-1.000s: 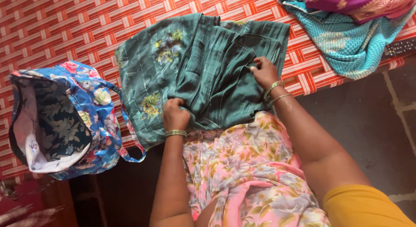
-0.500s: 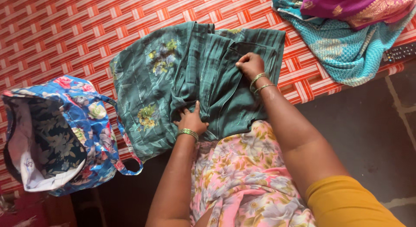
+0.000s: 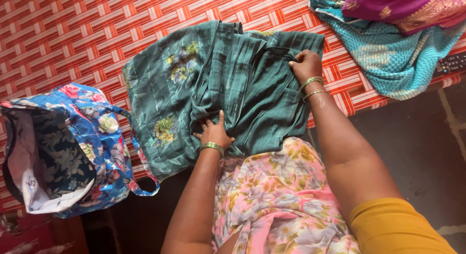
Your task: The person folds floral and solid fabric items on a woven surface and places them into a floral bag.
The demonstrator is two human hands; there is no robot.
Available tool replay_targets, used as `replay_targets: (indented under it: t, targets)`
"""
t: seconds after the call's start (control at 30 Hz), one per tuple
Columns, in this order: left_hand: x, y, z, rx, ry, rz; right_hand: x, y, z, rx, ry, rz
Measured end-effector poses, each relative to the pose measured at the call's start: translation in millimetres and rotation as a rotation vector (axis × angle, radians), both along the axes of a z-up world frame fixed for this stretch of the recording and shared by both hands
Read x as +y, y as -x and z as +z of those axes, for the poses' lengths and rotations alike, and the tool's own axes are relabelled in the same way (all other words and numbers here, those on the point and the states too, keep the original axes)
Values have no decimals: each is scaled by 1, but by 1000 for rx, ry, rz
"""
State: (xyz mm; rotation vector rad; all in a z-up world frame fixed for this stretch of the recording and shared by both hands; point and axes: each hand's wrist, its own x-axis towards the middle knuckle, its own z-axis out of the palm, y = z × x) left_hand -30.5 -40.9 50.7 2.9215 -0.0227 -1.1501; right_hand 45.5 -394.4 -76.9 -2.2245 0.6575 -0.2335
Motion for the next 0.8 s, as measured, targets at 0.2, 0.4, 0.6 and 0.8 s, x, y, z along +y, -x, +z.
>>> replay_targets:
  t: [0.2,0.4,0.6,0.8]
  targets:
    - [-2,-2,2,-13,-5,10,22,8,24,-137,-240,15]
    - [-3,-3,12,-32,18,26,133,48,121,-252,-404,314]
    - [-3,22,3,-398,385,215,218,98,189,-276,-299,667]
    - [-4,36,8,-843,729,278,231,106,191,-409,-265,692]
